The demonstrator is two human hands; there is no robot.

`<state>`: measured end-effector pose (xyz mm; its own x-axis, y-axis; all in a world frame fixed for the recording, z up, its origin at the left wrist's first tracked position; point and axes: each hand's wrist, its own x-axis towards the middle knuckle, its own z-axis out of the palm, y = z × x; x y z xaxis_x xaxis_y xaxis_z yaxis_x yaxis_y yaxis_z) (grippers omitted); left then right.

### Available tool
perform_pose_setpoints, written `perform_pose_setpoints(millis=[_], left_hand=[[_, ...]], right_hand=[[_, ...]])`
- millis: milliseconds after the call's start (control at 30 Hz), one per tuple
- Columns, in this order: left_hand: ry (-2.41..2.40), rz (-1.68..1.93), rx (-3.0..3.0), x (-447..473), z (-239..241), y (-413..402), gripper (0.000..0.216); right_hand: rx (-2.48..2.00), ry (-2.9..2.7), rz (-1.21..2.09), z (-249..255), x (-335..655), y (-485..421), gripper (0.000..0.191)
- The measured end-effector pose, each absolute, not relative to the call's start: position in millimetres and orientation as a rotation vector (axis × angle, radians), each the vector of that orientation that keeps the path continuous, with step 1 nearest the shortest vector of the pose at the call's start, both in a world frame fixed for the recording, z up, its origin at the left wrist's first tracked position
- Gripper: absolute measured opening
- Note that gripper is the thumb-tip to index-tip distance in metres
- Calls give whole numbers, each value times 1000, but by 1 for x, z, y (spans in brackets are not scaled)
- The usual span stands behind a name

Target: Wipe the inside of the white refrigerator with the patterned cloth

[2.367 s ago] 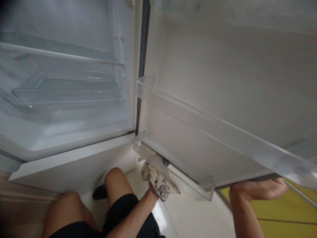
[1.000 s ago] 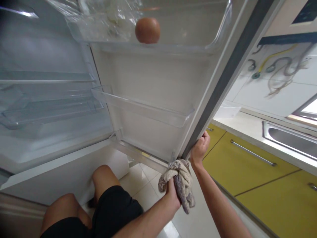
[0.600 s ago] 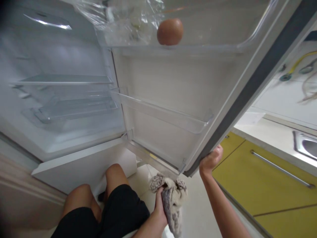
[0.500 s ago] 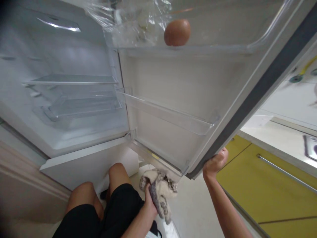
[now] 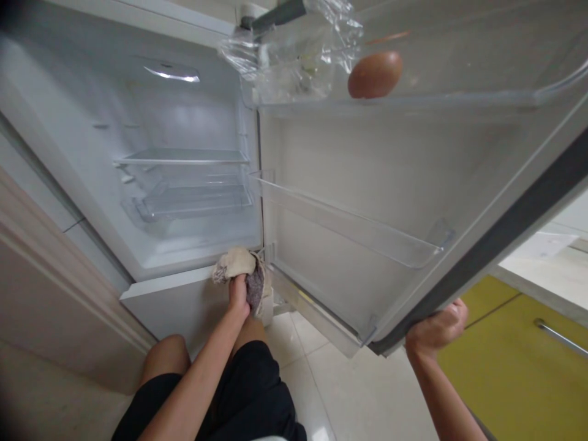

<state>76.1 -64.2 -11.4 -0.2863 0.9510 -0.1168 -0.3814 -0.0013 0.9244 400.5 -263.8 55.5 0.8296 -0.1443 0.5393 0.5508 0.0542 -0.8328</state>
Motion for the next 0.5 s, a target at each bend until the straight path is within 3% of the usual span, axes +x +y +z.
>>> perform_pose_setpoints(millis=[400, 500], left_hand=[[998, 1872, 1220, 109, 84, -52, 42], [1036, 1814, 1251, 123, 95, -30, 46]], right_hand=[[-1412, -376, -584, 48, 404, -265, 36], [-1418, -381, -591, 54, 399, -265, 34]])
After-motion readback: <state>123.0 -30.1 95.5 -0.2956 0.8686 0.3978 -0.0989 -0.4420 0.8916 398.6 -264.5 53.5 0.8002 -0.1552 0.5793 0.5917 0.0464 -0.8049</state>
